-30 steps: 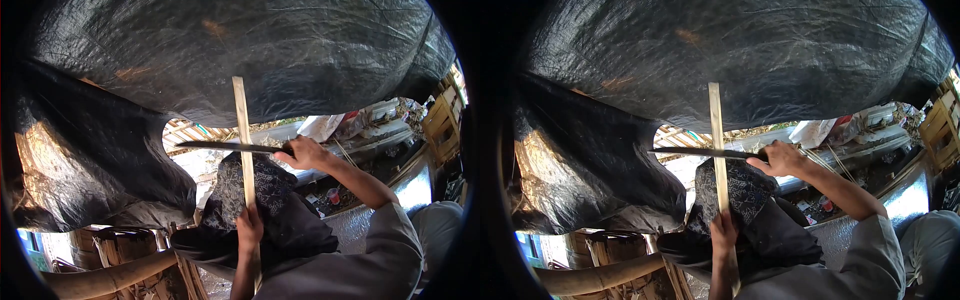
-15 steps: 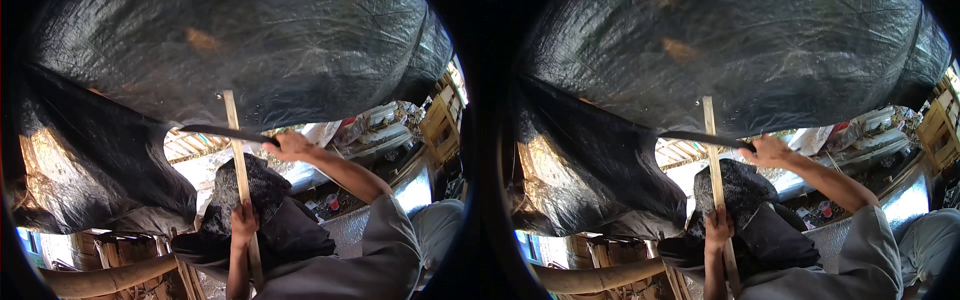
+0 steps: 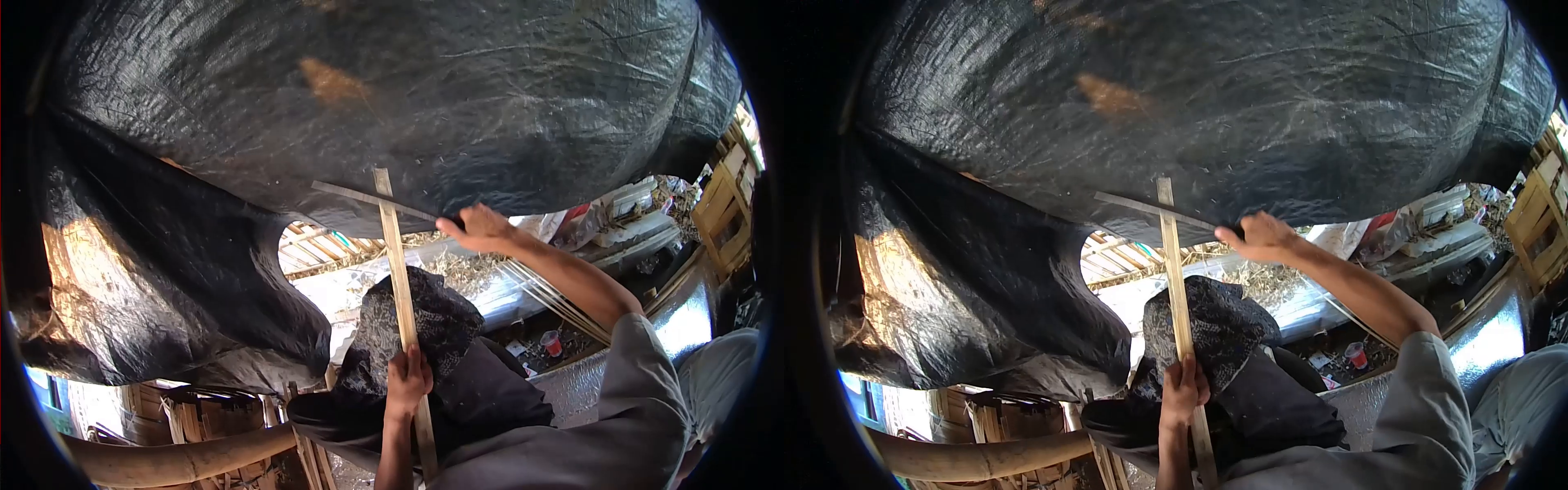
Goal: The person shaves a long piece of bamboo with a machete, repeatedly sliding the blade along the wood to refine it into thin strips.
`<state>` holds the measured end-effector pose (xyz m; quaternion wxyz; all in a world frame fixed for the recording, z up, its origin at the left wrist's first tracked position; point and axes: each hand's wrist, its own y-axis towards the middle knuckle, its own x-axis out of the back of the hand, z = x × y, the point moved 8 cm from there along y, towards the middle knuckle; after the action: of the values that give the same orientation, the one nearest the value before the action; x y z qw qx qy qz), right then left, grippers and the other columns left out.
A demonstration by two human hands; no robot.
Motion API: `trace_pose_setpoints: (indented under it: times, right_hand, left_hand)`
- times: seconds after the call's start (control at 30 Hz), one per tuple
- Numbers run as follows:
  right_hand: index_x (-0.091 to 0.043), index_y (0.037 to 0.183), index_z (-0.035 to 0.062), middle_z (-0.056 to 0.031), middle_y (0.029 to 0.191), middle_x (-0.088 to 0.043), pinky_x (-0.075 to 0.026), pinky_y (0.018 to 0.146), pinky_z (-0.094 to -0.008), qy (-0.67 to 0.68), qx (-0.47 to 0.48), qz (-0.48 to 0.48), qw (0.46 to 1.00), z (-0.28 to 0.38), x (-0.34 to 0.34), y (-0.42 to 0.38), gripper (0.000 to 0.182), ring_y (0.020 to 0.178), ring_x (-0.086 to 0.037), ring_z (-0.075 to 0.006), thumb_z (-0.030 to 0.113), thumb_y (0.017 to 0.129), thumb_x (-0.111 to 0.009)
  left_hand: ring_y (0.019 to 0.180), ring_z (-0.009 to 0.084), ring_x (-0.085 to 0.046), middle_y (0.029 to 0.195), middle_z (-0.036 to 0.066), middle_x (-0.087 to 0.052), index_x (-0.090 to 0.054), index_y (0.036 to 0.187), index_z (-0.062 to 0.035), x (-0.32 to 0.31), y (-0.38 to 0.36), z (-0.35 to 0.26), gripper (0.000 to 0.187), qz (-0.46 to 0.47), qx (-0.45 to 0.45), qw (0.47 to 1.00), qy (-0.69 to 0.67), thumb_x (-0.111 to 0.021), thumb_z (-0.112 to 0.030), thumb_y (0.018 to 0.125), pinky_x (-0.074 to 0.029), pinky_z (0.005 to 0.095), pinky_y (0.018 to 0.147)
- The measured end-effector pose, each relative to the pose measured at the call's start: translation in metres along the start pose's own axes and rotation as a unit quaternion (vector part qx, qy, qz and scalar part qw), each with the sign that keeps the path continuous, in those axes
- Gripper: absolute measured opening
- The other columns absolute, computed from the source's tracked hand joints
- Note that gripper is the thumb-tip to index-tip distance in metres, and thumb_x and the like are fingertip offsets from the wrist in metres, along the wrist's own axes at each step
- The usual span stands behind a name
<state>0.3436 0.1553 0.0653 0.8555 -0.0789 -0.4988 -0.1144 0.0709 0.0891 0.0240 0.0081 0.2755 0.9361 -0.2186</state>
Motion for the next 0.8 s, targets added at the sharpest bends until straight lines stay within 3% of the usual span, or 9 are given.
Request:
trace_pose_setpoints:
  times: [0.03,0.07,0.23,0.33,0.43,0.57,0.7,0.8]
  right_hand:
    - [-0.062,0.075,-0.0081,-0.0189,0.058,-0.059,-0.054,0.054,-0.0419,0.056,0.05,0.024,0.997,0.018,-0.006,-0.005,0.078,0.057,-0.063,-0.0309,0.063,0.087,-0.033]
    - [-0.063,0.077,-0.0064,-0.0164,0.056,-0.057,-0.054,0.054,-0.0412,0.074,0.012,0.101,0.992,0.019,-0.017,-0.021,0.076,0.055,-0.063,-0.029,0.064,0.086,-0.034]
    - [-0.065,0.091,0.0083,-0.0146,0.061,-0.061,-0.051,0.047,-0.04,-0.11,0.187,0.102,0.971,0.07,-0.035,-0.07,0.068,0.056,-0.063,-0.0299,0.07,0.079,-0.039]
    - [-0.063,0.078,0.0095,-0.0107,0.047,-0.053,-0.047,0.043,-0.0395,-0.187,0.254,0.092,0.944,0.092,-0.026,-0.085,0.063,0.043,-0.058,-0.0278,0.07,0.075,-0.045]
    - [-0.062,0.076,0.0102,-0.0077,0.042,-0.049,-0.043,0.039,-0.0373,-0.209,0.293,0.072,0.93,0.098,-0.016,-0.08,0.062,0.036,-0.053,-0.0258,0.07,0.075,-0.046]
    - [-0.062,0.077,0.0104,-0.0076,0.043,-0.049,-0.043,0.037,-0.0364,-0.203,0.285,0.012,0.937,0.099,-0.002,-0.063,0.06,0.035,-0.052,-0.0237,0.068,0.077,-0.047]
    - [-0.062,0.077,0.0098,-0.0084,0.043,-0.05,-0.043,0.034,-0.0344,-0.151,0.249,0.055,0.955,0.103,-0.012,-0.071,0.06,0.036,-0.054,-0.0221,0.068,0.078,-0.045]
    - [-0.059,0.072,0.0095,-0.0065,0.042,-0.048,-0.042,0.032,-0.0351,-0.184,0.295,0.048,0.936,0.108,-0.018,-0.082,0.062,0.034,-0.052,-0.0203,0.07,0.077,-0.045]
  left_hand:
    - [0.033,0.0074,-0.034,0.046,0.0,-0.037,-0.044,0.072,-0.003,0.001,0.001,0.002,0.033,-0.008,0.008,1.0,-0.013,-0.039,-0.024,0.097,-0.026,0.0237,0.031]
    - [0.033,0.0074,-0.034,0.046,0.0,-0.037,-0.044,0.072,-0.003,0.002,0.002,0.004,0.033,-0.008,0.008,1.0,-0.014,-0.039,-0.024,0.097,-0.026,0.0237,0.031]
    - [0.035,0.0064,-0.034,0.047,0.0,-0.038,-0.044,0.072,-0.0044,-0.001,0.003,0.006,0.032,0.004,0.007,1.0,-0.018,-0.039,-0.024,0.097,-0.026,0.0227,0.032]
    - [0.037,0.0058,-0.036,0.049,-0.001,-0.04,-0.044,0.072,-0.0052,-0.004,0.002,0.004,0.032,0.017,0.008,0.998,-0.056,-0.04,-0.025,0.097,-0.027,0.0221,0.033]
    - [0.04,0.0056,-0.039,0.051,-0.001,-0.042,-0.046,0.071,-0.0047,-0.003,-0.001,0.003,0.033,0.001,-0.024,0.999,-0.032,-0.041,-0.026,0.096,-0.03,0.0214,0.035]
    - [0.042,0.0055,-0.043,0.052,-0.001,-0.044,-0.048,0.069,-0.0033,-0.002,-0.005,0.007,0.037,-0.019,-0.029,0.999,0.022,-0.042,-0.028,0.096,-0.031,0.0211,0.037]
    - [0.042,0.0052,-0.042,0.051,-0.001,-0.044,-0.047,0.069,-0.0035,-0.007,-0.005,0.005,0.037,0.004,-0.035,0.999,0.027,-0.042,-0.028,0.096,-0.032,0.0211,0.037]
    - [0.042,0.0045,-0.042,0.051,-0.002,-0.044,-0.047,0.069,-0.004,-0.009,-0.006,0.008,0.038,0.02,-0.021,1.0,0.011,-0.041,-0.029,0.096,-0.031,0.0204,0.037]
